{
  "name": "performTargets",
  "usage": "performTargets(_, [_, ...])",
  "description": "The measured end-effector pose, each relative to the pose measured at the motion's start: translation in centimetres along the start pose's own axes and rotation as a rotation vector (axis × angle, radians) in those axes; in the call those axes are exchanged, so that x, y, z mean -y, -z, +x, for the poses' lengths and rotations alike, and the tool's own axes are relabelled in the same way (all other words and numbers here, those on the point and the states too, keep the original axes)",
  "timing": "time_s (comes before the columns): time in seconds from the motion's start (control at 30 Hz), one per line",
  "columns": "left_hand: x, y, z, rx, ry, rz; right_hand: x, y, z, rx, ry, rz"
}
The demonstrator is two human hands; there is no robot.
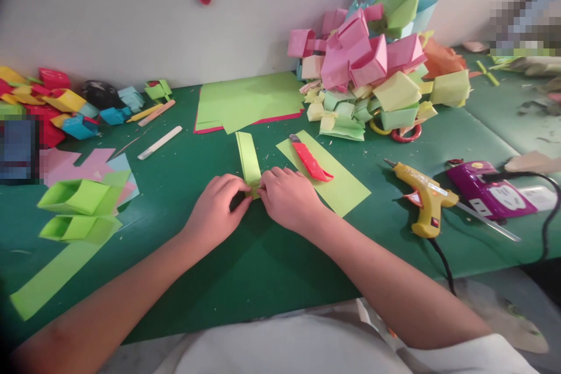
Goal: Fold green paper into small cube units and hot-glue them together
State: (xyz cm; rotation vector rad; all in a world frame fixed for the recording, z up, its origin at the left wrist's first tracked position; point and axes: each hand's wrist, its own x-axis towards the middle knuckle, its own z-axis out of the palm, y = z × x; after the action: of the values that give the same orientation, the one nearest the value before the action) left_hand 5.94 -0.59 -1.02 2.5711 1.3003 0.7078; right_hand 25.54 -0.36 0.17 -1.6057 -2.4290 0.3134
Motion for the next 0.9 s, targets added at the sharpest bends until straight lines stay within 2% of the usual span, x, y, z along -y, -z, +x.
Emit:
performTargets(0.2, [0.4,0.1,0.1,-0.019,-0.071,0.038,-0.5,-0.2,0.1,-0.028,-0.034,0.127])
performTargets(0.33, [0.5,0.8,0.5,0.027,-0.13,0.158,-0.7,0.1,-0.1,-0.034,-0.022,0.133])
performTargets(0.47, [0.5,1.1,0.9,0.061,-0.25,0.272,-1.1,0.7,-0.5,-0.019,0.071,0.115])
performTargets(0.57, [0.7,1.0,0.9,0.04,-0.314,0.301,-1.4,0.8,-0.6,0.004,0.141,0.077])
performTargets(0.67, [0.9,0.7,0.8,-0.001,-0.28,0.237,-1.5,0.4,-0.4,-0.016,0.178,0.023])
performTargets(0.77, [0.9,0.9,0.8,-0.066,-0.213,0.11,-1.5,0.2,-0.4,-0.106,0.204,0.068])
performTargets(0.83, [0.7,1.4,0.9,-0.119,-0.178,0.008,-1.4,0.4,-0.5,-0.184,0.218,0.228])
performTargets(0.9, [0.2,2.2,0.9,-0.168,-0.145,-0.073,-1.3,0.8,-0.7,-0.203,0.224,0.472])
